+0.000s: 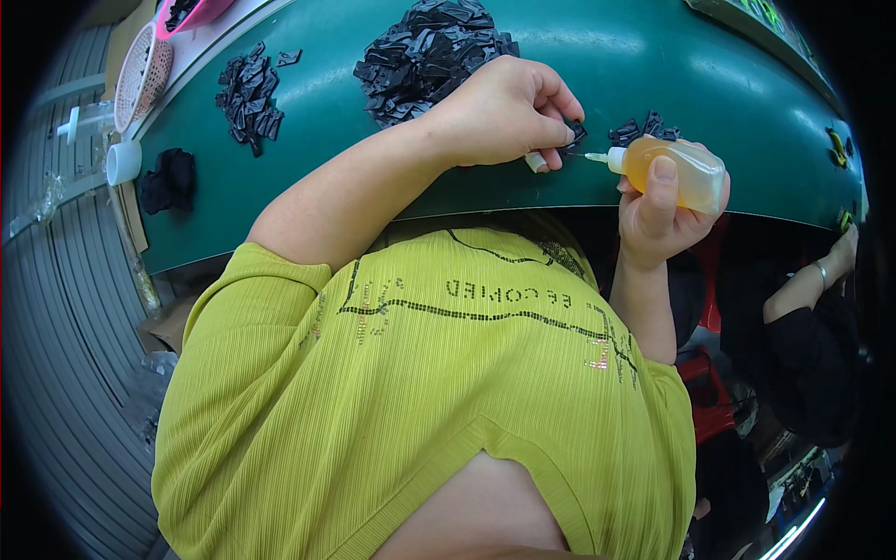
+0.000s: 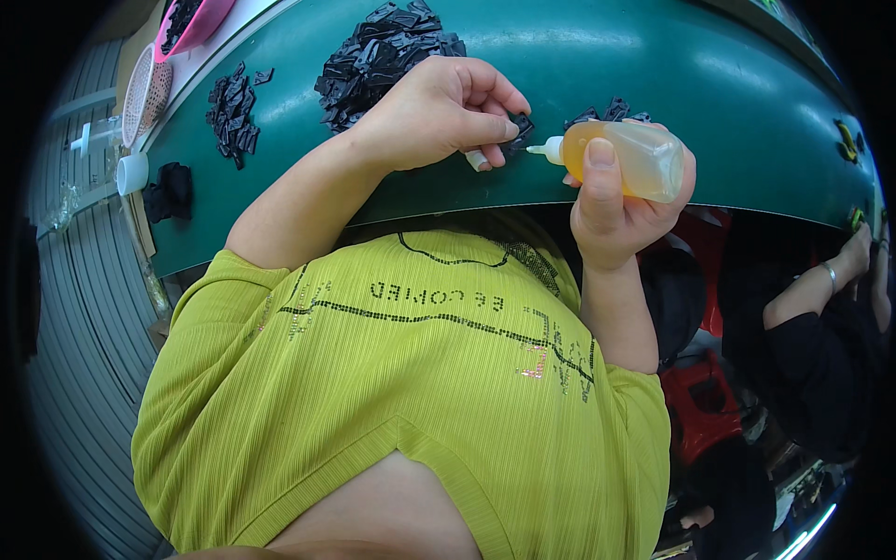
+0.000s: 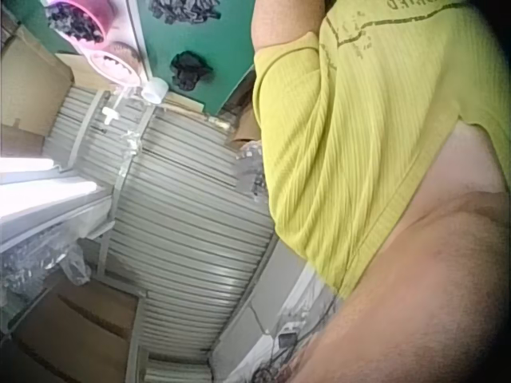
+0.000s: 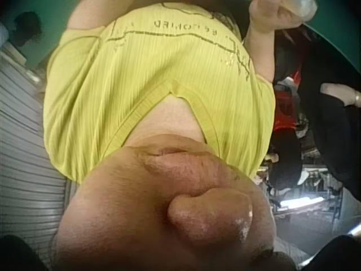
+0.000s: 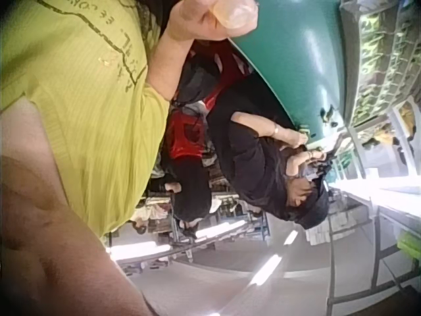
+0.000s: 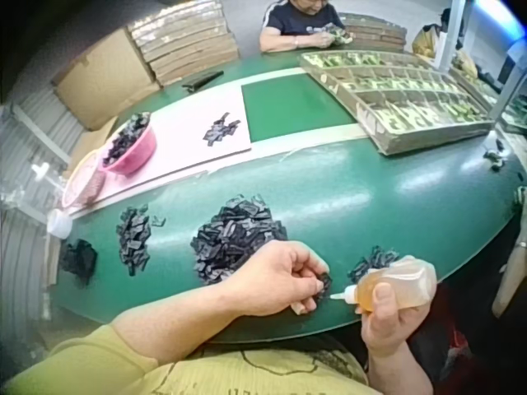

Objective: Gluing small black plastic components together at a factory workbench.

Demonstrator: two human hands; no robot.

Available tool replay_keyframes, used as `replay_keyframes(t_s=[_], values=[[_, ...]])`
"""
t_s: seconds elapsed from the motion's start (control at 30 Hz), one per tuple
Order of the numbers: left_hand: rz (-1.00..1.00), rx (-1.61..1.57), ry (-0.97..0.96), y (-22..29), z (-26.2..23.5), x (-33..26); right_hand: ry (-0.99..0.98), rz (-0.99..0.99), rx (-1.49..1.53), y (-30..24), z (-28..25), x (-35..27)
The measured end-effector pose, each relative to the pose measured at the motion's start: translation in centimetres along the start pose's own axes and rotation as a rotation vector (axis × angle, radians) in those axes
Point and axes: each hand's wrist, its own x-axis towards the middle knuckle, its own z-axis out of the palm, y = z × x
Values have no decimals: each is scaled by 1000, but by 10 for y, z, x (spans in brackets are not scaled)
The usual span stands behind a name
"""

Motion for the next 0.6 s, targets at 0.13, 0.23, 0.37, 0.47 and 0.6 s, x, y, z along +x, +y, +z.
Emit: replay_keyframes(t_s=[0.13, 0.23, 0.37, 0.47, 0.6], values=[[-5, 11, 5, 0, 0, 0, -41, 14, -19, 1, -3, -2], [-9, 9, 3, -1, 0, 0, -42, 16, -14, 2, -2, -3], [-16, 10, 2, -1, 0, 0, -58, 12, -13, 2, -1, -3], [-10, 26, 4, -2, 0, 1, -44, 20, -27, 3, 0, -3], [-4, 38, -3, -1, 0, 1, -52, -30, -108, 4, -4, -2]])
